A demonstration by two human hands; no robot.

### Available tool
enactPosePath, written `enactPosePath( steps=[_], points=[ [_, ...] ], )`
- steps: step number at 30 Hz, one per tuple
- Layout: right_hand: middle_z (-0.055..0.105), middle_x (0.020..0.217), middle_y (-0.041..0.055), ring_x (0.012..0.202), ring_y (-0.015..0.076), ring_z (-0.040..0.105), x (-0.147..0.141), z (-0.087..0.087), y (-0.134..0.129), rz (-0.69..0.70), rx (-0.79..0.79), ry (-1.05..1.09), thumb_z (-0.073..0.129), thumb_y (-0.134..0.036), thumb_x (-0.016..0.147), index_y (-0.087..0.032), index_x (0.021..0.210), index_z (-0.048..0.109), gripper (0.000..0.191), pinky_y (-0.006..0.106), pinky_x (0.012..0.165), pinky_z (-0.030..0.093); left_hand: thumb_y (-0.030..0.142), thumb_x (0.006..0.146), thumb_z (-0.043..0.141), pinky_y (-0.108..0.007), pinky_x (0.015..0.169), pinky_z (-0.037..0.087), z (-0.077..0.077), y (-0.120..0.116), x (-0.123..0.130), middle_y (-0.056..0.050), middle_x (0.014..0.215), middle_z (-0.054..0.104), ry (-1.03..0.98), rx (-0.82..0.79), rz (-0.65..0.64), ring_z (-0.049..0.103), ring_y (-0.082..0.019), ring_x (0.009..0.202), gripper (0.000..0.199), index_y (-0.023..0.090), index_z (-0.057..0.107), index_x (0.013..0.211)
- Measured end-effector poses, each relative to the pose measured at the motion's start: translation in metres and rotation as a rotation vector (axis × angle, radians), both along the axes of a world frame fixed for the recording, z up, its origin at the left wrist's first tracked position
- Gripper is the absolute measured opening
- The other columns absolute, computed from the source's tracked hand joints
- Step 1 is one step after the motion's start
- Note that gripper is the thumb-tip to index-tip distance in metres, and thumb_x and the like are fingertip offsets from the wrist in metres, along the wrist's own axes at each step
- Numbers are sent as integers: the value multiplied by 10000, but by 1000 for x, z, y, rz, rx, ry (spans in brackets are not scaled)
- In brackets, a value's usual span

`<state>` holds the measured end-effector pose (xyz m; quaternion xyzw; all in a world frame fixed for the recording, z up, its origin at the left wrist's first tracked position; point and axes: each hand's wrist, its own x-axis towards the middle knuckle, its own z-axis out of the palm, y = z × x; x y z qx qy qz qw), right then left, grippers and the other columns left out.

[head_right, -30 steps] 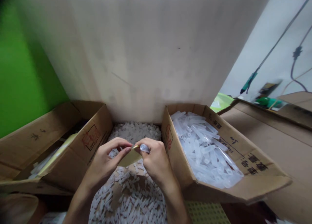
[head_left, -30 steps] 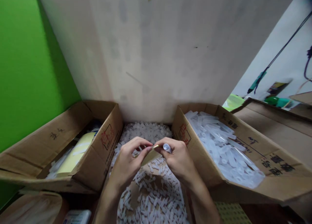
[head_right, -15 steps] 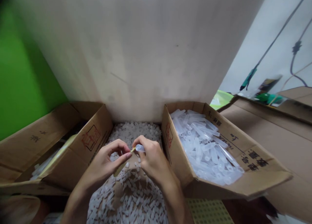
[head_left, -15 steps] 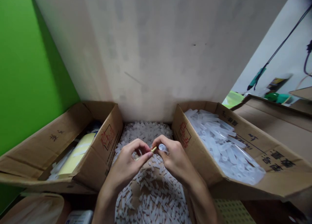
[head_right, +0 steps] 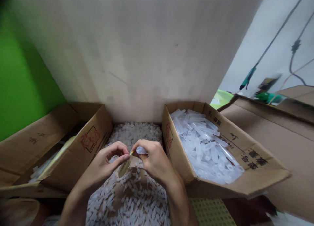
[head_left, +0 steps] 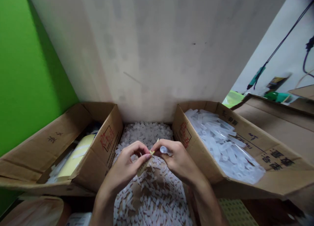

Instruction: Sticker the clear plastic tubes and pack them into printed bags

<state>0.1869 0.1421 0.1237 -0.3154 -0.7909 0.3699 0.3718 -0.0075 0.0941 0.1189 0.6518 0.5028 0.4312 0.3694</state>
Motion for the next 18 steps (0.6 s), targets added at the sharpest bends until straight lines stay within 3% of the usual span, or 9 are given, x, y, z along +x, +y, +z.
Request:
enactPosePath(
  steps=[18],
  points=[
    [736,816,-8,771,165,674,-1,0,-1,-13,2,3,574,24,850,-200,845,718,266,248,727,466,344,972,594,-263,746,471,-4,0,-3,-26,857,660,51,9,-5,619,-175,835,189,196,651,868]
  ],
)
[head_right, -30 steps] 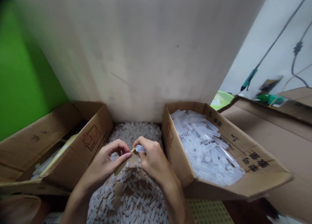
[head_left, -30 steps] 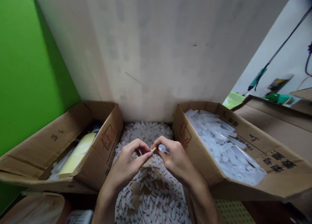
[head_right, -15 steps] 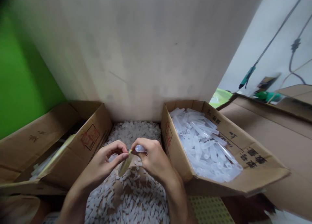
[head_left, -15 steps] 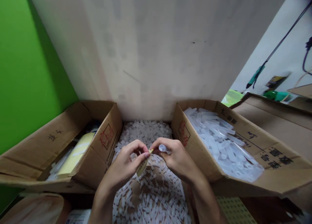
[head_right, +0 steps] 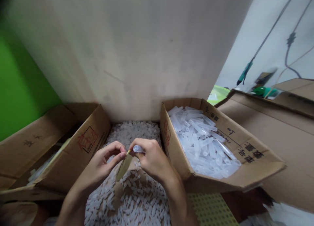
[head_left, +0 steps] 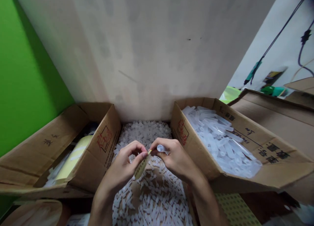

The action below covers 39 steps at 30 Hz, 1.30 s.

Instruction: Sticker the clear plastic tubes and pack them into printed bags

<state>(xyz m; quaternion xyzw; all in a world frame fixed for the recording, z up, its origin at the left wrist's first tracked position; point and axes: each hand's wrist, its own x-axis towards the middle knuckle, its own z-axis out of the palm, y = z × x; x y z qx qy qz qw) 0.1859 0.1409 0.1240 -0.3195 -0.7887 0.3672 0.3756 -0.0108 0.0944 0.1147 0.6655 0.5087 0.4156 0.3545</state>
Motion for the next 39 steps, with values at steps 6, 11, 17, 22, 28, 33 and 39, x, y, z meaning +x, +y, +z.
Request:
enactPosePath(
  steps=[6,11,17,22,28,33,39],
  points=[
    [735,801,-21,761,156,667,-1,0,-1,-3,-14,9,596,25,848,-203,836,718,258,233,719,456,362,997,549,-249,721,444,-1,-1,0,-19,862,627,25,-8,-7,591,-171,842,210,202,614,877],
    [731,800,-20,771,160,669,-1,1,-1,-10,-26,14,615,3,863,-205,842,722,235,241,728,458,380,1007,528,-241,709,431,-1,-1,1,-12,855,597,17,-17,-19,570,-166,834,224,207,587,878],
    [730,795,-13,765,170,660,-2,2,-1,-22,-23,4,661,-66,885,-204,841,726,159,250,719,453,400,1011,520,-248,733,445,0,-2,-1,-26,873,600,26,-2,-17,571,-178,855,241,205,584,885],
    [729,806,-15,769,165,659,-1,-1,0,-33,-20,-4,665,-69,898,-202,842,718,154,247,724,445,396,1008,527,-249,738,455,2,-3,-1,-25,862,608,-2,28,-4,577,-176,835,238,209,585,875],
    [720,794,-16,738,155,641,-2,-7,3,-64,21,-68,624,-4,877,-193,842,715,213,244,702,427,321,995,560,-290,943,445,0,0,-2,-64,1082,609,-45,133,38,579,-206,1095,162,210,613,889],
    [722,796,-14,743,160,647,-3,-5,2,-55,20,-52,627,-5,869,-195,850,720,212,242,708,432,291,967,604,-280,856,458,-6,5,-5,-57,1067,596,-25,106,44,592,-201,1056,91,211,637,938],
    [736,813,-24,758,144,652,-4,-2,0,-27,8,-27,647,2,868,-199,840,721,216,224,723,434,293,983,590,-283,920,429,-7,4,-6,-53,1078,583,-18,64,-41,573,-191,1077,122,203,627,911]
  ],
)
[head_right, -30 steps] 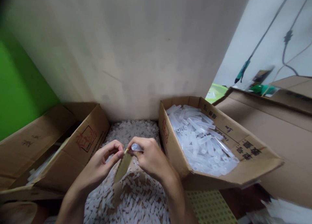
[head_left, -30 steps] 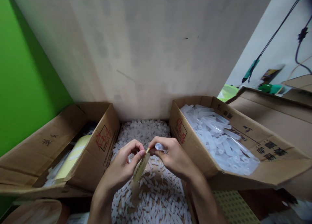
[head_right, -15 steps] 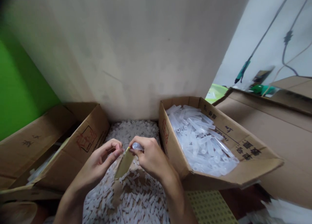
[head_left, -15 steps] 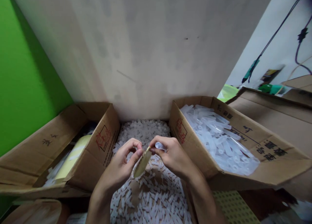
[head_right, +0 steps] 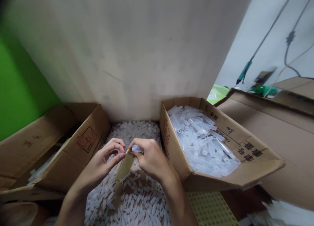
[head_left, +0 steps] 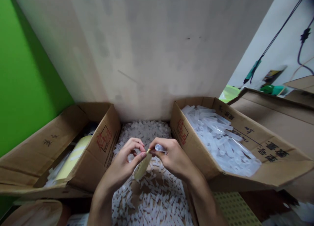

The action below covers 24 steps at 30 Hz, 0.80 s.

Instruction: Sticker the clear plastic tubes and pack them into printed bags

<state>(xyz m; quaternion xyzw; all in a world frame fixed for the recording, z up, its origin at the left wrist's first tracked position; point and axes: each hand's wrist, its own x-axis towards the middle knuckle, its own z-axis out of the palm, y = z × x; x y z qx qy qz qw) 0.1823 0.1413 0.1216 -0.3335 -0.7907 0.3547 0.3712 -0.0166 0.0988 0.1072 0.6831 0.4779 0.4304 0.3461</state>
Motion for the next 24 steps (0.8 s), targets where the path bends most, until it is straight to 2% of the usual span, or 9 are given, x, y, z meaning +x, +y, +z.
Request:
enactPosePath(
  steps=[8,17,24],
  points=[
    [726,802,-32,757,138,645,0,-3,2,7,-13,11,687,-29,884,-201,842,711,179,217,725,430,317,1004,560,-284,884,429,-2,0,0,-51,1048,565,-16,-7,-23,563,-188,1022,152,201,605,917],
    [699,786,-12,740,148,623,-2,-8,3,3,32,-70,606,11,895,-186,827,681,221,230,697,398,331,979,614,-294,923,429,12,-5,6,-63,1031,583,-116,31,0,571,-204,1025,175,189,639,879],
    [608,736,-8,694,151,543,-8,-16,3,10,119,-185,561,-3,915,-186,728,524,264,257,640,317,297,985,591,-287,919,424,10,-2,15,-59,1047,583,-91,56,40,568,-197,1031,159,196,652,879]
  ],
)
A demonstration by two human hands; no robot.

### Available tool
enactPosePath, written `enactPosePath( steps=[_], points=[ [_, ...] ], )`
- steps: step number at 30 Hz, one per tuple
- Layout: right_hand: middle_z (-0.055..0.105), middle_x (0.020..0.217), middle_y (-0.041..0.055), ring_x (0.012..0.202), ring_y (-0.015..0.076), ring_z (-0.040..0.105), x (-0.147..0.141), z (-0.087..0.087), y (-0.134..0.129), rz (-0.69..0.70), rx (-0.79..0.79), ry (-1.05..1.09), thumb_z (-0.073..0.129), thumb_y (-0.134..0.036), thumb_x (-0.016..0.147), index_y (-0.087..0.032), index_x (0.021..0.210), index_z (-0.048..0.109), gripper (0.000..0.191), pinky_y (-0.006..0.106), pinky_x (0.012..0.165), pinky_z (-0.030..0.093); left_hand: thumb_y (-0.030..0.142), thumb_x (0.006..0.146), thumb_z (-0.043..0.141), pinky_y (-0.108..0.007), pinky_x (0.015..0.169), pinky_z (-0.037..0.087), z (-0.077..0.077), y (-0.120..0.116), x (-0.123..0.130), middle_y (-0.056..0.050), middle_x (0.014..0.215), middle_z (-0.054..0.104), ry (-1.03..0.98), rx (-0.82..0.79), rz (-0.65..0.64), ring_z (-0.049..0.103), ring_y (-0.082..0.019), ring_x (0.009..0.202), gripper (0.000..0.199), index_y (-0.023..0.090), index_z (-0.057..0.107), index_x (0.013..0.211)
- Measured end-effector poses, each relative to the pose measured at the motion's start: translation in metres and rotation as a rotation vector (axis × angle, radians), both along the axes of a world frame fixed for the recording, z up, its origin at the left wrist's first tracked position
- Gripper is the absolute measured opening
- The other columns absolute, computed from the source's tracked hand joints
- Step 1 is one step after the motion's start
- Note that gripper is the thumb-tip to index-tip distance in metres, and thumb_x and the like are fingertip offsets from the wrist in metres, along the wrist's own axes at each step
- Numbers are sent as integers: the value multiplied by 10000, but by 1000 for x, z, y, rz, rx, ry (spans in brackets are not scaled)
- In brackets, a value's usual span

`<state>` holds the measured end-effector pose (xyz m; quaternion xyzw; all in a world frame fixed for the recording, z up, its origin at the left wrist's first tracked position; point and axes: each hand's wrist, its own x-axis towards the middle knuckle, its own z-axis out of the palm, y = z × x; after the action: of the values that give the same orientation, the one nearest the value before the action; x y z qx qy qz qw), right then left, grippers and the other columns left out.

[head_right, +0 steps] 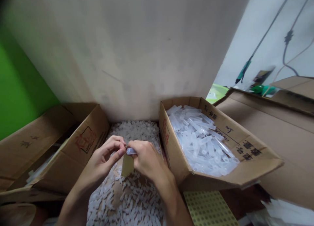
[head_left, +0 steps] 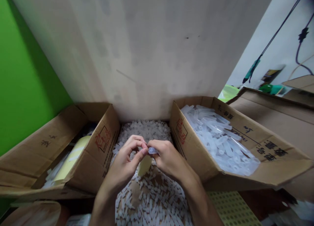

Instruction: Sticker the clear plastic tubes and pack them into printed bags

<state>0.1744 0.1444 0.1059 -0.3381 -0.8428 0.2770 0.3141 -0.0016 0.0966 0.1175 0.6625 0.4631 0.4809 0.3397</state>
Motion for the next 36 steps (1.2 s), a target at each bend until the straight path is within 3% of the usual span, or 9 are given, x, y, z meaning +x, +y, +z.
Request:
enactPosePath(
  steps=[9,19,21,24,27,30,33,36],
  points=[
    [551,711,-22,667,140,494,-3,-3,0,21,13,2,535,6,911,-201,718,427,303,262,624,281,285,984,582,-283,869,433,-2,1,-1,-54,1038,587,70,11,23,575,-188,991,147,198,647,885],
    [608,707,-11,658,141,529,-2,-4,1,28,2,17,568,27,882,-183,696,511,286,253,618,310,245,942,620,-278,809,440,1,2,5,-39,996,591,92,29,65,580,-179,938,92,199,627,863],
    [656,741,4,688,151,575,-2,-4,2,39,-21,40,580,33,874,-174,723,586,256,247,639,345,251,918,645,-281,807,444,0,3,6,-31,995,598,57,5,92,589,-181,938,54,206,621,901],
    [712,799,16,747,166,634,-1,-1,1,43,-68,112,601,13,883,-173,782,678,225,240,678,398,321,901,675,-295,848,448,-3,2,3,-36,1061,618,18,-49,112,600,-199,1003,159,219,626,1013],
    [732,815,-1,779,165,659,0,6,-2,38,-130,178,622,-25,902,-195,836,723,209,240,726,433,379,836,745,-311,888,455,-8,-2,-8,-45,1118,640,68,-159,22,601,-222,1056,319,224,621,1086],
    [725,912,24,862,182,662,1,15,-6,4,-125,202,657,-150,937,-195,935,729,85,264,789,453,374,859,695,-301,815,471,-12,-4,-18,-32,988,678,211,-301,-76,624,-213,942,221,210,629,993],
    [679,1019,68,947,206,639,3,19,-7,-31,-77,229,579,-289,995,-175,1004,708,172,295,829,458,374,931,558,-290,723,461,-16,-2,-23,-31,866,673,332,-302,-2,624,-208,840,194,200,606,862],
    [655,895,51,848,192,622,4,17,-7,-47,-68,280,433,-262,1017,-174,873,694,311,298,780,445,375,913,558,-294,708,461,-18,1,-26,-40,870,682,366,-249,98,632,-218,833,193,197,598,847]
  ],
)
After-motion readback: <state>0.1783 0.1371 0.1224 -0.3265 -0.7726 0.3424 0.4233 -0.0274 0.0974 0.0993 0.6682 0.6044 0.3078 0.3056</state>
